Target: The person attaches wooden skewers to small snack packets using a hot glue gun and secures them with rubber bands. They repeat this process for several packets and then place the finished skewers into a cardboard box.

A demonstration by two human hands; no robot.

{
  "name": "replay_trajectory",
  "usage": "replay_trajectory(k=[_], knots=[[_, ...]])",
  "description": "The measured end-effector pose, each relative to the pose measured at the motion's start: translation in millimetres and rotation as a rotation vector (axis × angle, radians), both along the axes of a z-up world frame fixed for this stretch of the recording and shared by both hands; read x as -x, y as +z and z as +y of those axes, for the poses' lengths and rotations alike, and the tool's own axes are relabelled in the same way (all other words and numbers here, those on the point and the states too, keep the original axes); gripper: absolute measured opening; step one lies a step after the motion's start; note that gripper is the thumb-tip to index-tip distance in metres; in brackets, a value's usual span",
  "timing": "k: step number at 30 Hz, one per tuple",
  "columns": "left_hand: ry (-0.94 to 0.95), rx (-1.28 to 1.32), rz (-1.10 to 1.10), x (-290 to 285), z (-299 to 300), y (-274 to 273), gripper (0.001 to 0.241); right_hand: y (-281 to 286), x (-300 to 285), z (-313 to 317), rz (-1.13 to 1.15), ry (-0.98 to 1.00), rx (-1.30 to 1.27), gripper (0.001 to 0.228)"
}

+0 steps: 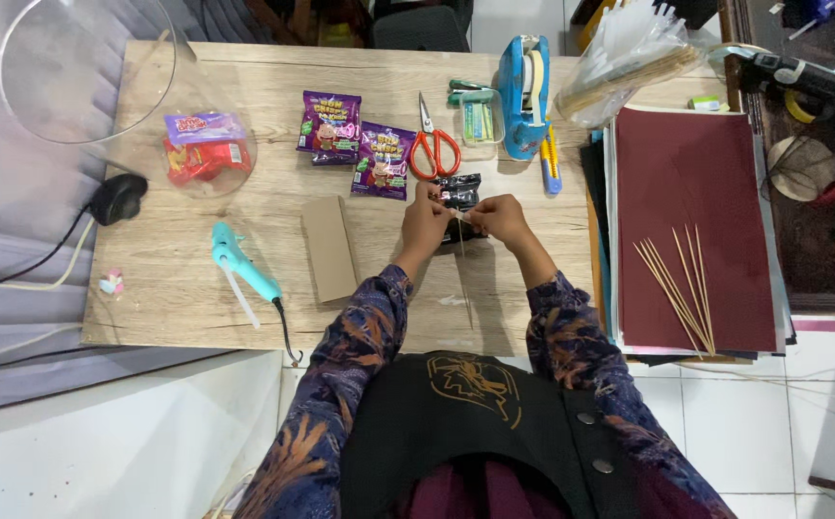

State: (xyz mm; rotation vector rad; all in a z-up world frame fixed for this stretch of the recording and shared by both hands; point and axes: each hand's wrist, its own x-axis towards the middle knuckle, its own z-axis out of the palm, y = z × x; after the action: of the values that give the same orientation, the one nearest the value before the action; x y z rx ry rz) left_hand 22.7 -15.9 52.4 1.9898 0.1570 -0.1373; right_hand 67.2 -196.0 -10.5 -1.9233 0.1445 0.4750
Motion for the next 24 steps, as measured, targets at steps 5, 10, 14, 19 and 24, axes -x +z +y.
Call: replay_trajectory(k=[5,10,14,19,24], knots=[[0.025,-0.114,0.069,-5.6,-5.6,-19.2,0.035,-18.4,-7.1,-1.1,-0.049,0.005,0.064,0.008],[0.023,-0.156,0.086,-9.3,-7.6,-25.8,0.032,-1.7,-2.9,5.1,-0.077,0.008,0.101,0.009],[0.013,-0.18,0.065,-9.5,-7.8,-25.4,0.028,-19.4,-8.3,5.4,-0.072,0.005,0.135,0.011],[-0.008,-0.236,0.031,-11.3,-7.5,-30.0,0.028,-23.4,-9.9,4.9,-0.085,0.007,0.162,0.01],[-0.007,-0.252,0.049,-12.2,-8.2,-32.7,0.027,-22.4,-9.4,7.9,-0.064,-0.017,0.179,0.012]])
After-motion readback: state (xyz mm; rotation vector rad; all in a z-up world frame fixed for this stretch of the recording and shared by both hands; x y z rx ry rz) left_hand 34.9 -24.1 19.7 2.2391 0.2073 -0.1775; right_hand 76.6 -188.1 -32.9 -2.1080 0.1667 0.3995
